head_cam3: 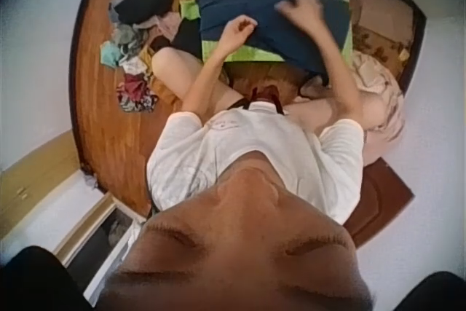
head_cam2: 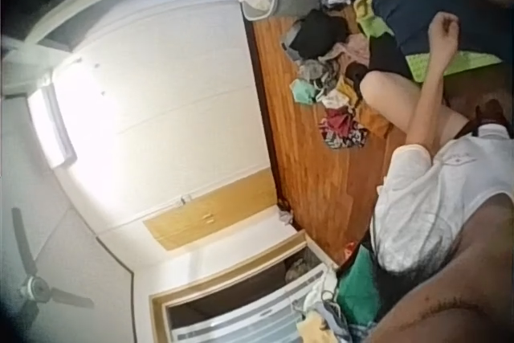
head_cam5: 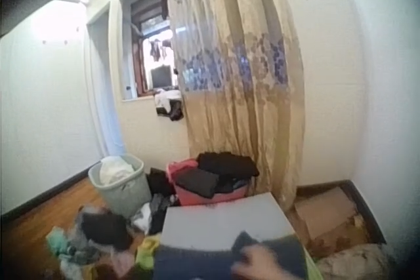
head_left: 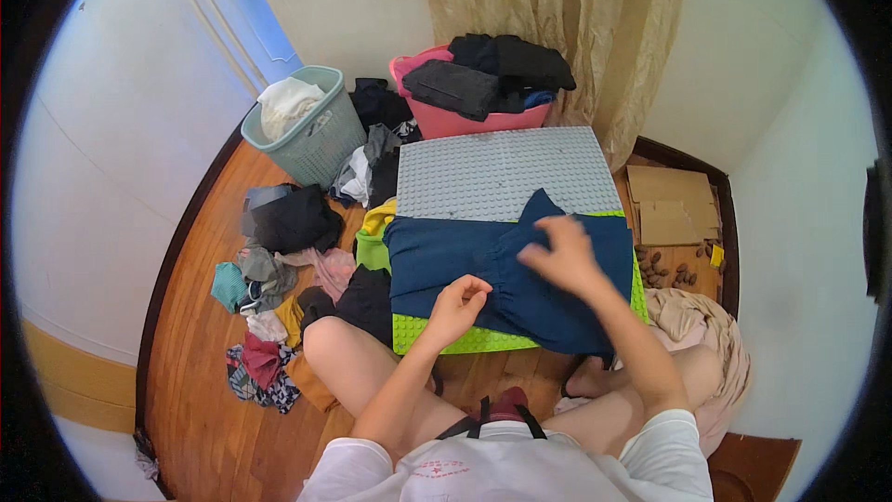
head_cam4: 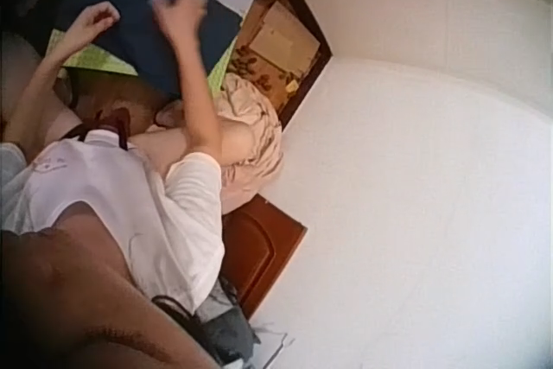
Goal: Folding various items of clothing including jeans, shirts, and towels on a flat surface.
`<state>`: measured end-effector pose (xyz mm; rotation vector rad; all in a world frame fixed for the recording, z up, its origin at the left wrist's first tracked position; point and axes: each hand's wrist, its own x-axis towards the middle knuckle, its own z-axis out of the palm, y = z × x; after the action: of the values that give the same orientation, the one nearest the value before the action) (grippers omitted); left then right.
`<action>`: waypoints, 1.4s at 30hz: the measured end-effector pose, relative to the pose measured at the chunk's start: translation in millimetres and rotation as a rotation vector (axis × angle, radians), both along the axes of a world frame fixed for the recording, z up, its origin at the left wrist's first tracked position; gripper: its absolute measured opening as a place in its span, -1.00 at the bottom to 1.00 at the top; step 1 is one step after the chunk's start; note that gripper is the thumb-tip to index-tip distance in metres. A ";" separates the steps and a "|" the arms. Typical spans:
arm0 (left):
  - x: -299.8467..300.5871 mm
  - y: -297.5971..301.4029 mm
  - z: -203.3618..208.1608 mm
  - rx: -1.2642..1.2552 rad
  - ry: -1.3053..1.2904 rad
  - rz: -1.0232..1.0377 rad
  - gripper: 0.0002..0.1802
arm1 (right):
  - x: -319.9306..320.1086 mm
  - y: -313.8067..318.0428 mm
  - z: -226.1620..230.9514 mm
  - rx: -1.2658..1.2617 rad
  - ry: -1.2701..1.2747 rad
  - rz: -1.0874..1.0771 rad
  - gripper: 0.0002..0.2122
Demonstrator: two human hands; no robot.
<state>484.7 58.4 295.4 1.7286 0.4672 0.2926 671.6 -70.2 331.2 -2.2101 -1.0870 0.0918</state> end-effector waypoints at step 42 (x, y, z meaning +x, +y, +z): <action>43.8 214.6 -18.6 1.130 0.156 0.212 -0.83 | 211.2 -335.5 2.6 1.620 1.125 -0.503 -0.66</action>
<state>528.5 273.0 276.8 2.8174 0.6625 0.6584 882.8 -405.8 333.8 -0.5910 0.1867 0.1314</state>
